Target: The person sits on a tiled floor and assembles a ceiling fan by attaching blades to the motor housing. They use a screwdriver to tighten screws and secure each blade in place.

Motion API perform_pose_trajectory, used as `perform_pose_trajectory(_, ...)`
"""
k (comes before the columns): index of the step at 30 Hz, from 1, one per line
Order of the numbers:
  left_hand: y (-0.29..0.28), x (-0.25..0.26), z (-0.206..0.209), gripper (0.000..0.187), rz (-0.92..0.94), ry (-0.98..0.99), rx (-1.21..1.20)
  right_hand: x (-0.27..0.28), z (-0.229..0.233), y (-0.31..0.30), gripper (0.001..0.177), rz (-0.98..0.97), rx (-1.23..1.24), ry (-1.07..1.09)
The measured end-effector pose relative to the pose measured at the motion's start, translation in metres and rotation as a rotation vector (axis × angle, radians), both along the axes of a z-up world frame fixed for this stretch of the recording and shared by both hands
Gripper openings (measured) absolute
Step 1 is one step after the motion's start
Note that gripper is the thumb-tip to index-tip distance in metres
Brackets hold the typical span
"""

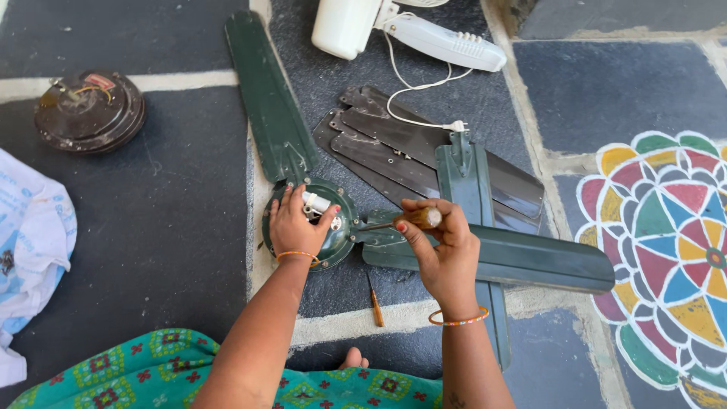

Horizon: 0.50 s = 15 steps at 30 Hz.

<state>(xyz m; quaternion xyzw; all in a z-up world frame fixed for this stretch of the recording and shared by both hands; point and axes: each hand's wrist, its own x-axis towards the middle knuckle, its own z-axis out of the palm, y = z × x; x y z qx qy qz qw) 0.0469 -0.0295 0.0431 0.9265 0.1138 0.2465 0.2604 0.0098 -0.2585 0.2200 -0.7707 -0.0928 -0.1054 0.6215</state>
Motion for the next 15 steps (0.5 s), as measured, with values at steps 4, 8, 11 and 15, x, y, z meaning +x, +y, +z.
perform_pose_trajectory(4,-0.004,-0.003,-0.003,0.08,0.009,-0.021,0.076,-0.003,-0.008,0.01,0.031,-0.038,-0.036,-0.028)
perform_pose_trajectory(8,-0.009,-0.003,-0.005,0.082,0.056,0.001,0.046,-0.003,-0.011,0.015,0.033,-0.054,-0.057,-0.033)
perform_pose_trajectory(11,-0.013,-0.003,-0.007,0.084,0.109,0.011,0.028,-0.002,-0.012,0.017,0.033,-0.071,-0.06,-0.061)
perform_pose_trajectory(15,-0.02,-0.002,-0.01,0.083,0.154,-0.024,0.011,-0.002,-0.014,0.017,0.032,-0.098,-0.073,-0.066)
